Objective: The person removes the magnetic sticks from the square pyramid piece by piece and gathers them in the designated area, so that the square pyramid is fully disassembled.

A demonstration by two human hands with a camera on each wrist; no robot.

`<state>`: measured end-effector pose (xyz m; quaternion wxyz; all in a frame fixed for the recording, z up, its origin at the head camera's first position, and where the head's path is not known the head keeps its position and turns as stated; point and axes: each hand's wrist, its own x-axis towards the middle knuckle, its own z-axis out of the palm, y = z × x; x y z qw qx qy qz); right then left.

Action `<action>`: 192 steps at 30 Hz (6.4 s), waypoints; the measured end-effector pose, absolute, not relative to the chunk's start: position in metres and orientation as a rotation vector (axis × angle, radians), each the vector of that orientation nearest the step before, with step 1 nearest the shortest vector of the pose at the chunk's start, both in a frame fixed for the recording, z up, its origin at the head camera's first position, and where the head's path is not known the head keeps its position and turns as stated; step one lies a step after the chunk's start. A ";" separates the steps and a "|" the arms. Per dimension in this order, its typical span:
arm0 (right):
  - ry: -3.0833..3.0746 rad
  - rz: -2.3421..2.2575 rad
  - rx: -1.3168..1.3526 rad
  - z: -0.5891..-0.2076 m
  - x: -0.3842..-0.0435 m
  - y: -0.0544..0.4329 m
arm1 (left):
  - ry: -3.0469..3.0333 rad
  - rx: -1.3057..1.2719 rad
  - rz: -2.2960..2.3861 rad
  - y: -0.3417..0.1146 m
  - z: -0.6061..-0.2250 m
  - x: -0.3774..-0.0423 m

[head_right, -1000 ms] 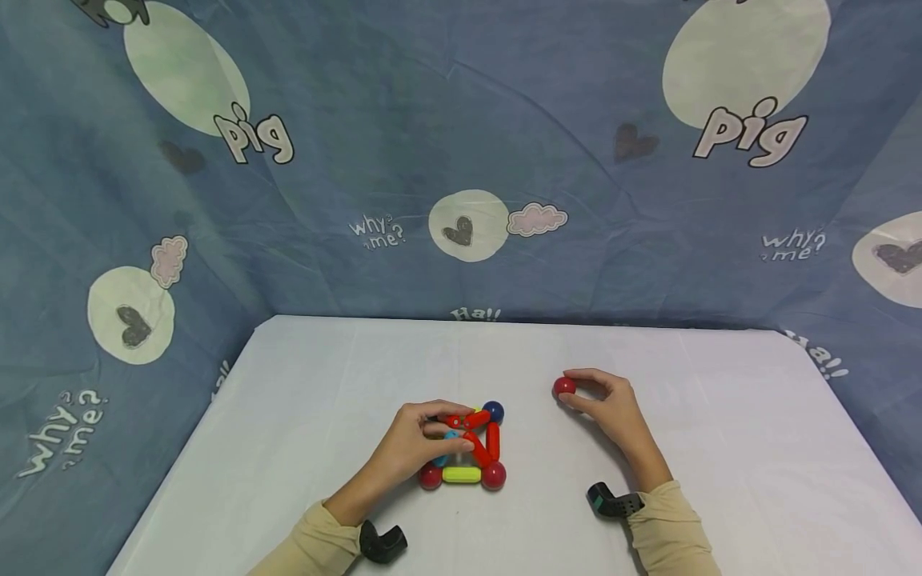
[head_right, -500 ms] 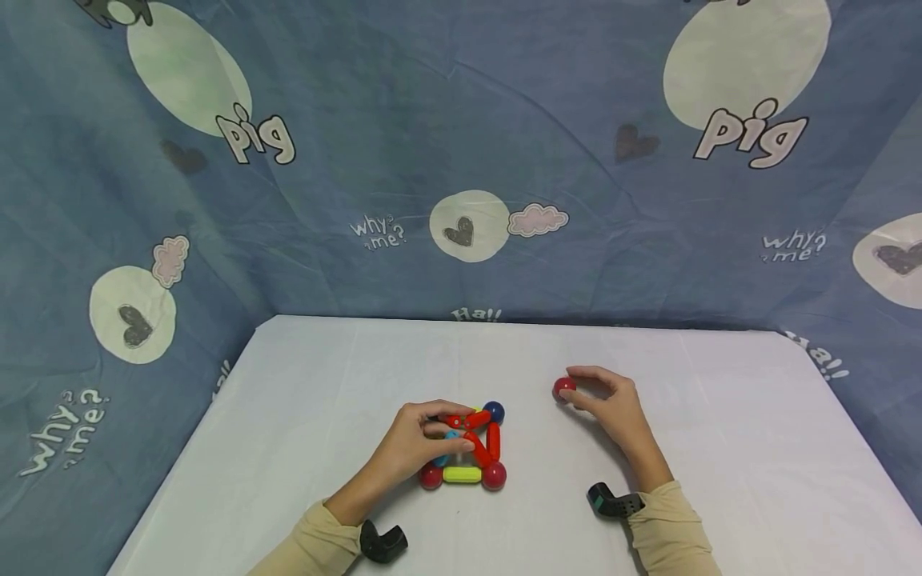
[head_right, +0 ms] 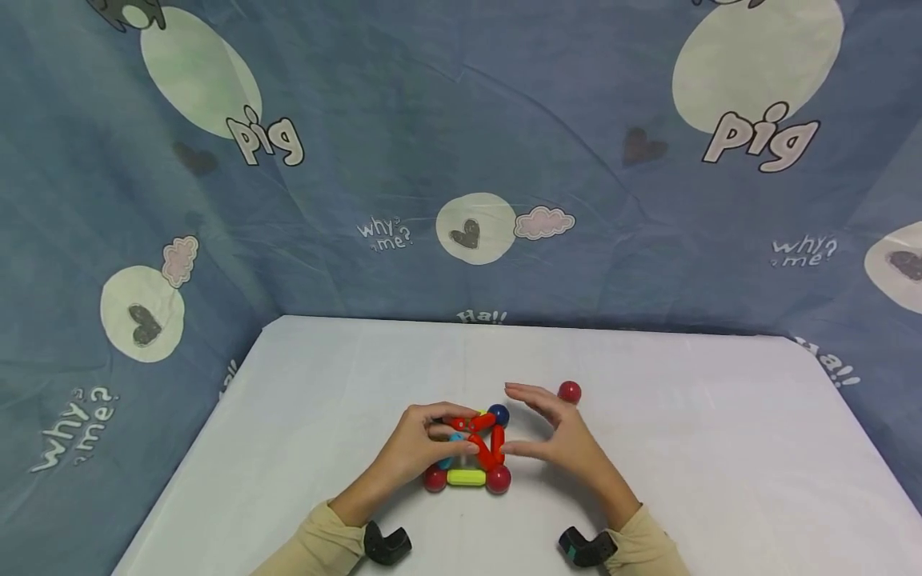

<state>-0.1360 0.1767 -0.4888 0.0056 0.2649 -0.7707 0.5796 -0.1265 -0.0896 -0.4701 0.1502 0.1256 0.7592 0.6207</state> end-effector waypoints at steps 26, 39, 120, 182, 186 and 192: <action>-2.790 1.576 0.816 -0.504 -0.124 0.161 | 2.610 0.406 1.459 -0.111 -0.462 -0.110; -2.769 1.604 0.791 -0.502 -0.123 0.164 | 2.623 0.453 1.292 -0.107 -0.466 -0.109; -2.806 1.578 0.750 -0.502 -0.126 0.162 | 2.826 0.365 1.454 -0.209 -0.474 -0.143; -2.789 1.601 0.756 -0.502 -0.126 0.163 | 2.727 0.216 1.304 -0.262 -0.479 -0.151; -2.786 1.603 0.755 -0.502 -0.126 0.163 | 2.723 0.207 1.301 -0.262 -0.479 -0.151; -2.784 1.608 0.759 -0.502 -0.126 0.163 | 2.690 0.202 1.310 -0.263 -0.479 -0.151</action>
